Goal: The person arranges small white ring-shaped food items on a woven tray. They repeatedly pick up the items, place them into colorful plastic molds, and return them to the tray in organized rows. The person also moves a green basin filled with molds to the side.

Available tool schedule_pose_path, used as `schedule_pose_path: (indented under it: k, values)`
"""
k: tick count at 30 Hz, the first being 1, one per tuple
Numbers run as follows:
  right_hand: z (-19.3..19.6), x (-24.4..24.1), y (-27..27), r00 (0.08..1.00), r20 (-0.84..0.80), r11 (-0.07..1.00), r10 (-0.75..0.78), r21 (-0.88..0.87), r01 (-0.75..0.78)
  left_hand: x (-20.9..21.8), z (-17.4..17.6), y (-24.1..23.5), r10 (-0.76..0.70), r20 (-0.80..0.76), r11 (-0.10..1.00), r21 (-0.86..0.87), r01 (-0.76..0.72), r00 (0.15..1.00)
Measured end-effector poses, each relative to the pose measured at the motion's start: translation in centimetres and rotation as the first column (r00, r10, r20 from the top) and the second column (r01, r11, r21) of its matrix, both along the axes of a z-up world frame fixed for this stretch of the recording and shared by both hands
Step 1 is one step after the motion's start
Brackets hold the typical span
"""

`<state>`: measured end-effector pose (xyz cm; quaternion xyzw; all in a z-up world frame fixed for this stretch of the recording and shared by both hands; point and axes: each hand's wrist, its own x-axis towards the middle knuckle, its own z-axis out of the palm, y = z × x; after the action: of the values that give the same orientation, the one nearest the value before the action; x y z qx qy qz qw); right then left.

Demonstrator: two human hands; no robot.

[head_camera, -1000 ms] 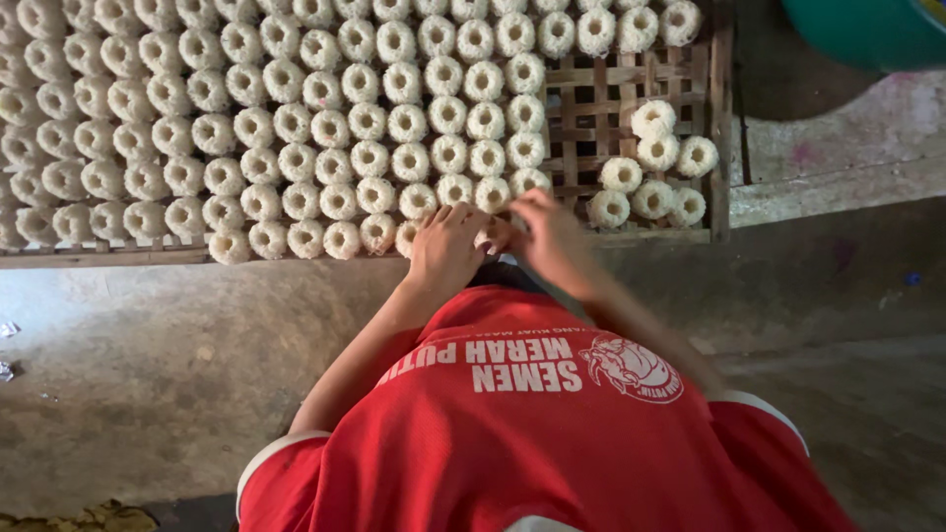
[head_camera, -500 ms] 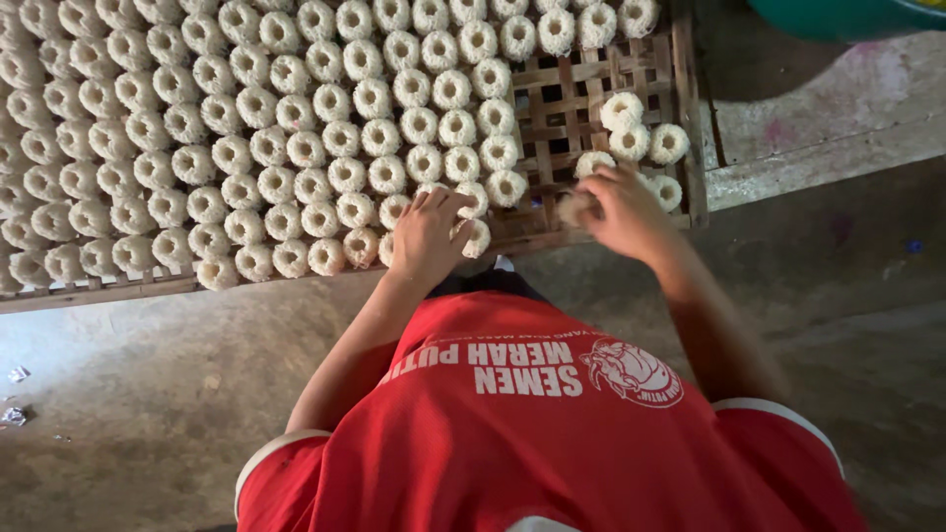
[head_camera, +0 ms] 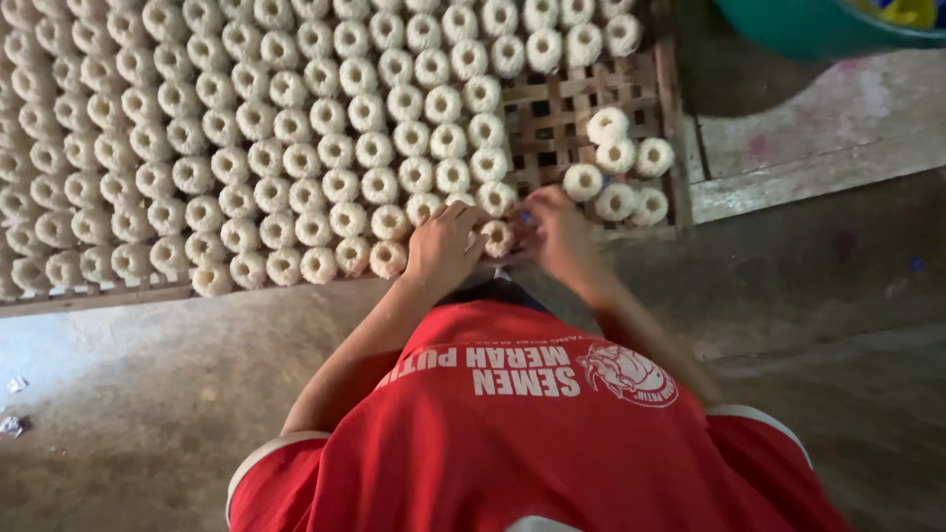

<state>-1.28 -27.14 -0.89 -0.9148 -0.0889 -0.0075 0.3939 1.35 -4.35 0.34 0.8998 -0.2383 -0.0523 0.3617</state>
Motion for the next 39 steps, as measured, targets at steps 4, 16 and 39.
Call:
schedule_pose_path:
  k: [4,16,39]
  values:
    - [1.1,4.0,-9.5,0.942,0.250,0.952,-0.223,-0.151,0.266,5.1,-2.5,-5.4,-0.087,-0.050,0.993,-0.090,0.082,0.995]
    - [-1.1,4.9,-12.6,0.959,0.168,0.816,-0.228,-0.504,0.283,16.0,-8.0,-24.5,-0.253,-0.124,0.956,0.120,0.268,0.959]
    - [-9.2,19.7,-9.5,0.902,0.031,0.903,-0.430,0.024,0.430,19.7,-6.4,-11.7,0.206,0.221,0.968,0.098,-0.232,0.953]
